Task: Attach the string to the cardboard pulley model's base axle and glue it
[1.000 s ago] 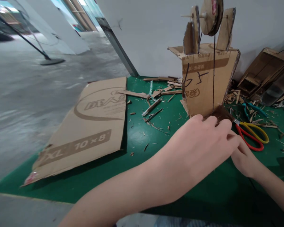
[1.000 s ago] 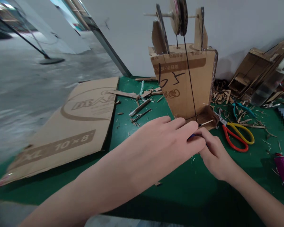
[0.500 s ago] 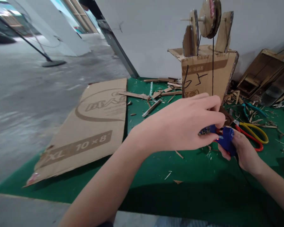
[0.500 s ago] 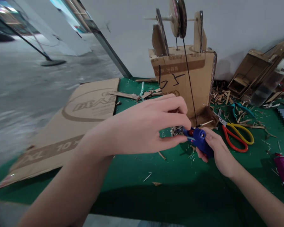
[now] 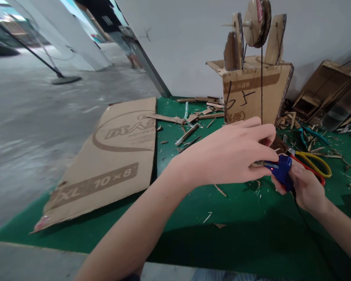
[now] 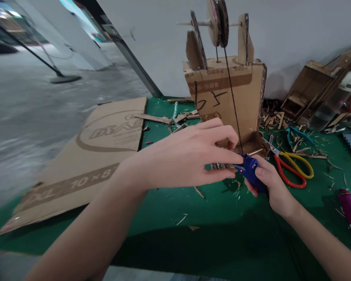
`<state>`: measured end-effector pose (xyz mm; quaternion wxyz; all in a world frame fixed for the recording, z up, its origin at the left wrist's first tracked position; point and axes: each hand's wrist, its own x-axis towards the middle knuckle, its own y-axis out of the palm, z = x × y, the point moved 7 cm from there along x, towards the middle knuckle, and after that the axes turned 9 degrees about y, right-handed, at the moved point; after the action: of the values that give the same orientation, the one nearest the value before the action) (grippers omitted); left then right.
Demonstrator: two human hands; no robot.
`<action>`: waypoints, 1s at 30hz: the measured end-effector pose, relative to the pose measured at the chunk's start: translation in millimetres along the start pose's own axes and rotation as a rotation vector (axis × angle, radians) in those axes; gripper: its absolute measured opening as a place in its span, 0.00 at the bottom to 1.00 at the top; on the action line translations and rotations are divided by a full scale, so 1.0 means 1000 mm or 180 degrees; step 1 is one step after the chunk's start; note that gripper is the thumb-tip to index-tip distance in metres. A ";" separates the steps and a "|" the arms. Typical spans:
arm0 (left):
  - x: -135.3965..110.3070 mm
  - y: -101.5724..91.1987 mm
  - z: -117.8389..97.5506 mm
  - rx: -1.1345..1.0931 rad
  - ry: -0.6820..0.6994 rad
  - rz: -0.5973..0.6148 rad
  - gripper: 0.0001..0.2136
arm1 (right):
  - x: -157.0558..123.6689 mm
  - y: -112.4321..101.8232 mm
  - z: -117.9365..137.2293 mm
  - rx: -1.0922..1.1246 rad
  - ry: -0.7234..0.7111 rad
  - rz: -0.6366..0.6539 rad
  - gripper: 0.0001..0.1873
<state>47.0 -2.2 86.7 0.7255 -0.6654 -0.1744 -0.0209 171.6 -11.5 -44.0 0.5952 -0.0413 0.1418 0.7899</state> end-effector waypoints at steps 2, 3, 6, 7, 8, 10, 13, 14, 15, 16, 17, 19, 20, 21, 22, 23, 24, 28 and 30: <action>0.001 0.001 -0.002 0.0029 0.0009 0.0020 0.10 | 0.001 -0.002 0.001 0.0048 -0.0057 -0.0025 0.19; 0.002 0.001 -0.003 0.0040 0.0012 0.0032 0.10 | 0.001 -0.002 0.001 0.0077 -0.0086 -0.0035 0.18; 0.004 0.002 -0.008 0.0067 0.0038 0.0021 0.10 | 0.002 -0.003 0.005 0.0143 -0.0130 -0.0052 0.14; 0.005 0.002 -0.009 0.0075 0.0046 -0.0005 0.10 | 0.002 -0.003 0.005 0.0155 -0.0100 -0.0053 0.13; 0.005 0.000 -0.009 0.0082 0.0047 -0.0039 0.10 | 0.003 -0.002 0.006 0.0167 -0.0047 -0.0050 0.12; 0.004 -0.004 -0.009 0.0102 0.0018 -0.0141 0.10 | 0.002 0.000 0.005 0.0195 0.0068 -0.0009 0.11; -0.002 -0.014 -0.001 0.0144 -0.0120 -0.0384 0.09 | 0.002 0.001 0.005 0.0199 0.0097 0.0098 0.12; -0.005 -0.019 0.003 0.0159 -0.0190 -0.0505 0.08 | 0.002 0.001 0.004 0.0184 0.0080 0.0125 0.13; -0.008 -0.023 0.008 0.0176 -0.0290 -0.0640 0.08 | 0.001 0.000 0.004 0.0167 0.0068 0.0137 0.14; -0.012 -0.026 0.015 0.0199 -0.0419 -0.0796 0.08 | 0.000 -0.002 0.003 0.0161 0.0055 0.0119 0.15; -0.017 -0.029 0.023 0.0241 -0.0561 -0.0995 0.07 | -0.001 -0.004 0.002 0.0171 0.0054 0.0076 0.15; -0.027 -0.033 0.039 0.0354 -0.0863 -0.1506 0.05 | -0.004 -0.010 0.001 0.0220 0.0072 -0.0018 0.16; -0.032 -0.035 0.047 0.0423 -0.0964 -0.1843 0.03 | -0.006 -0.012 0.000 0.0235 0.0108 -0.0032 0.16; -0.038 -0.034 0.056 0.0439 -0.1072 -0.2137 0.01 | -0.008 -0.013 -0.001 0.0246 0.0156 -0.0026 0.17; -0.044 -0.034 0.063 0.0456 -0.1108 -0.2559 0.01 | -0.010 -0.014 -0.002 0.0256 0.0221 0.0002 0.18; -0.049 -0.031 0.072 0.0411 -0.1230 -0.2776 0.03 | -0.011 -0.015 -0.004 0.0263 0.0293 0.0024 0.19; -0.053 -0.027 0.081 0.0359 -0.1397 -0.2972 0.05 | -0.013 -0.016 -0.006 0.0271 0.0360 0.0032 0.20; -0.063 -0.013 0.104 0.0053 -0.1805 -0.3407 0.12 | -0.015 -0.020 -0.012 0.0204 0.0560 -0.0056 0.21; -0.062 -0.007 0.110 -0.0165 -0.1888 -0.3344 0.13 | -0.013 -0.020 -0.013 0.0138 0.0585 -0.0079 0.21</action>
<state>-37.9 91.3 82.2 0.5220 -0.4852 -0.6740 -0.1942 193.0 -22.0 -57.1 0.5901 -0.1025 0.2124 0.7721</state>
